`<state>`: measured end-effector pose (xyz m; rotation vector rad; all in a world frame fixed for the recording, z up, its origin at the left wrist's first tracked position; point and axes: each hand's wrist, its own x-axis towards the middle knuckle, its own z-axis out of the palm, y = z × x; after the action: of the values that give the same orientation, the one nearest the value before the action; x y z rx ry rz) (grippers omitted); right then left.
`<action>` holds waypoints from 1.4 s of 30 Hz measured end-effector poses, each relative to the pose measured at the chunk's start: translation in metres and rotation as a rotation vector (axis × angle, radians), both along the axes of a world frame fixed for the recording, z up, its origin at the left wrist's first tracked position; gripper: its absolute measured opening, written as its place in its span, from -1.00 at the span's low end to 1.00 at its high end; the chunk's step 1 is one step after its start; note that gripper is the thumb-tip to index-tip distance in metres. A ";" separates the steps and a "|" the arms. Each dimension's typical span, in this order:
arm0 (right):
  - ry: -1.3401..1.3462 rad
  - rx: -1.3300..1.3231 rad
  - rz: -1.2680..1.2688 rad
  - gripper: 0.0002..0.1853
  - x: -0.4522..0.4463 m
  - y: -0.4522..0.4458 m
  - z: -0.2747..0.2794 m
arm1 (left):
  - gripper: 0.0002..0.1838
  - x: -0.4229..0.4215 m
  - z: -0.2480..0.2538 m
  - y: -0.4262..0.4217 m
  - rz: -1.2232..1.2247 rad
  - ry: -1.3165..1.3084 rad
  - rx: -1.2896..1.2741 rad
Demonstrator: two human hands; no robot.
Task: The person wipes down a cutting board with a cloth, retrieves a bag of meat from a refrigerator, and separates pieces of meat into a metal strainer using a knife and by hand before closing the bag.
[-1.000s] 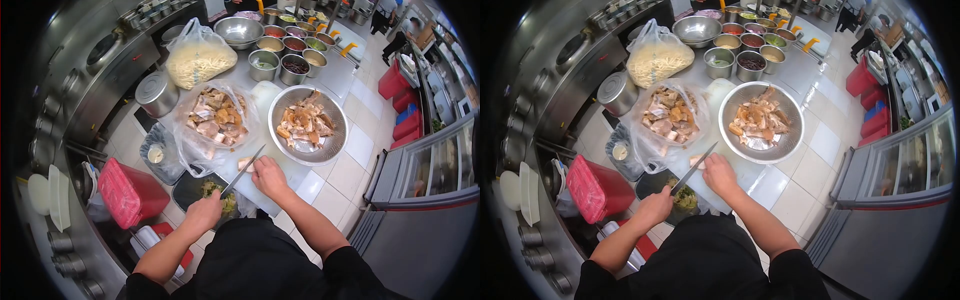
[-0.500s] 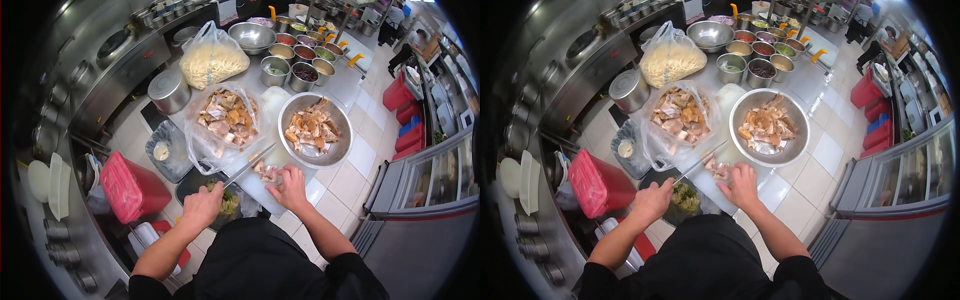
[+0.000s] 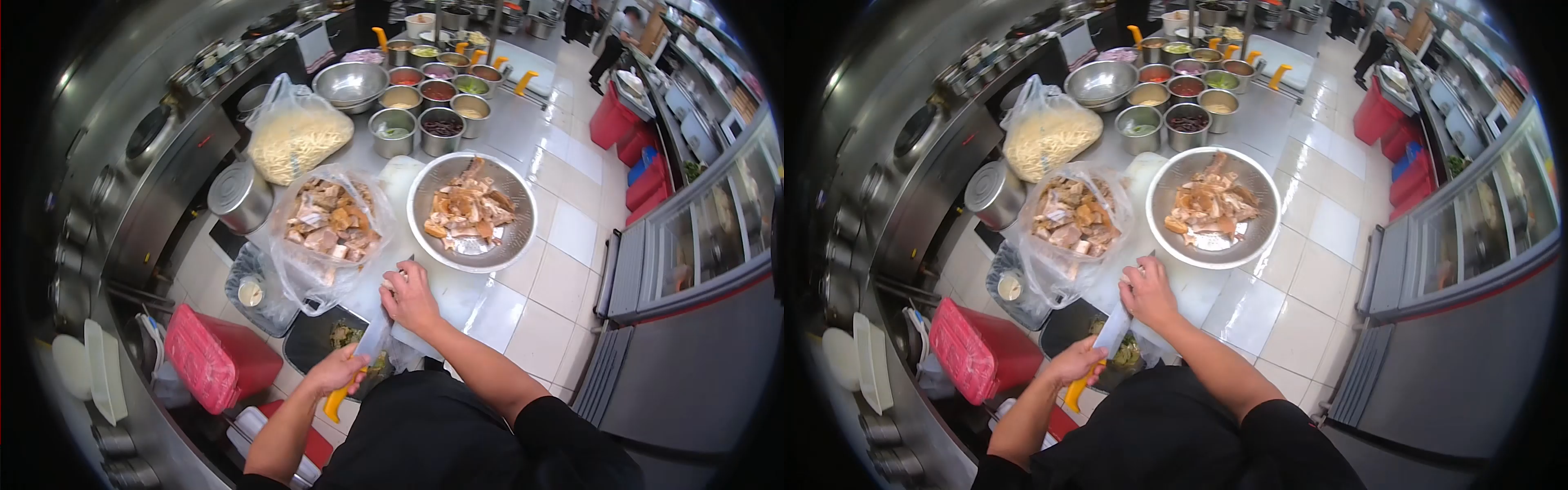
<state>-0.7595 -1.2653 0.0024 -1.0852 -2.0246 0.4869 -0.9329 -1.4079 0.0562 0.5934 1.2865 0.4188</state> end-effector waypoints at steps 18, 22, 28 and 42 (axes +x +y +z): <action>-0.042 -0.078 0.240 -0.70 0.021 0.105 0.129 | -0.80 0.003 0.054 -0.041 -0.044 0.173 0.091; -0.500 -0.283 0.654 -0.40 -0.069 0.114 0.088 | -0.77 0.009 0.031 -0.043 -0.040 0.193 0.109; -0.989 -0.303 0.445 0.29 -0.108 0.144 0.089 | -0.73 0.011 0.022 -0.057 -0.026 0.217 0.085; -0.402 -0.502 0.406 -0.33 -0.074 0.139 0.033 | -0.74 0.011 0.004 -0.055 -0.019 0.191 0.128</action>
<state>-0.8336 -1.1268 0.0355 -1.1214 -2.5776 1.1048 -0.9220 -1.4632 0.0602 0.7668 1.4423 0.4390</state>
